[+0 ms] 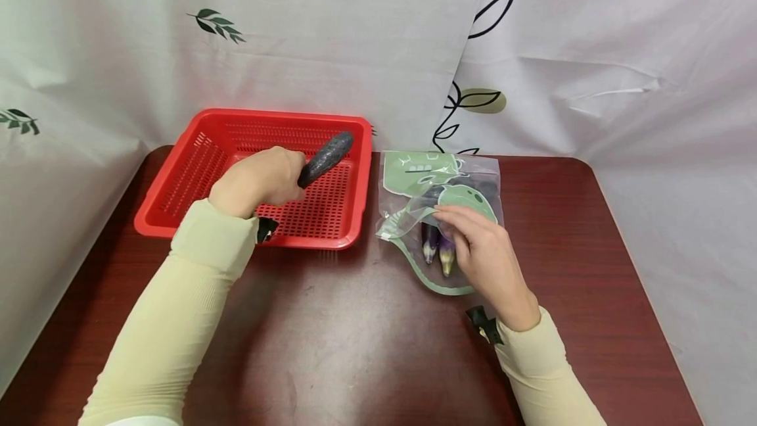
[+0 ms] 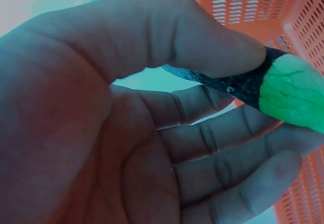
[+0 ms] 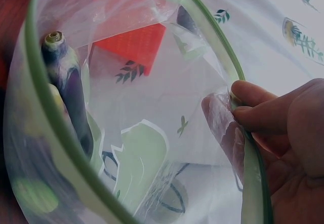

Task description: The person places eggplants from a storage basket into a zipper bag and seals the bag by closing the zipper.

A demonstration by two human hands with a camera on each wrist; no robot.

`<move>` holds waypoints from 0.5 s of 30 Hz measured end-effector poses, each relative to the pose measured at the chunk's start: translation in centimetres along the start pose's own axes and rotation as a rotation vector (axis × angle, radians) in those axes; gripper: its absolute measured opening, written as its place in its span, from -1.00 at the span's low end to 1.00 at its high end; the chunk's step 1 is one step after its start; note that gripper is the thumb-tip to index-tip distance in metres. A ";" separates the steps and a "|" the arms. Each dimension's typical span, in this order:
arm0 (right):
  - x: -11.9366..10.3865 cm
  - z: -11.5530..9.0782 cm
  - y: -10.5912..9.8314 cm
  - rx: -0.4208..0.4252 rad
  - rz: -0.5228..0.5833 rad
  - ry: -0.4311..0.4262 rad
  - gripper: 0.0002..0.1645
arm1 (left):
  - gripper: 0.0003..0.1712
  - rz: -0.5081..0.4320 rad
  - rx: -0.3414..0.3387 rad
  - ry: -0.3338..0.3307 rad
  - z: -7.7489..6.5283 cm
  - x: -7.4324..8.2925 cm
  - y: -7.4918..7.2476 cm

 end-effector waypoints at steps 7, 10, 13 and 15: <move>0.0 0.0 0.0 0.000 -0.001 0.004 -0.69 | -0.74 0.002 0.013 0.003 -0.9 0.9 -0.1; 0.0 0.0 0.0 0.000 -0.003 0.004 -0.69 | -0.73 -0.002 0.026 0.004 -1.3 1.1 -0.1; 0.0 0.0 0.0 0.003 -0.001 0.001 -0.68 | -0.73 -0.010 0.038 0.010 -1.8 1.3 -0.1; 0.0 0.0 0.0 0.005 -0.001 -0.003 -0.68 | -0.73 -0.016 0.048 0.015 -2.1 1.4 -0.1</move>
Point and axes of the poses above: each hand's wrist, its own z-axis towards the middle knuckle, its own y-axis out of the palm, x = y × z, the point moved 1 cm from there along z, towards the middle knuckle, and after that the axes turned 4 degrees about -z, right-handed, at the moved point
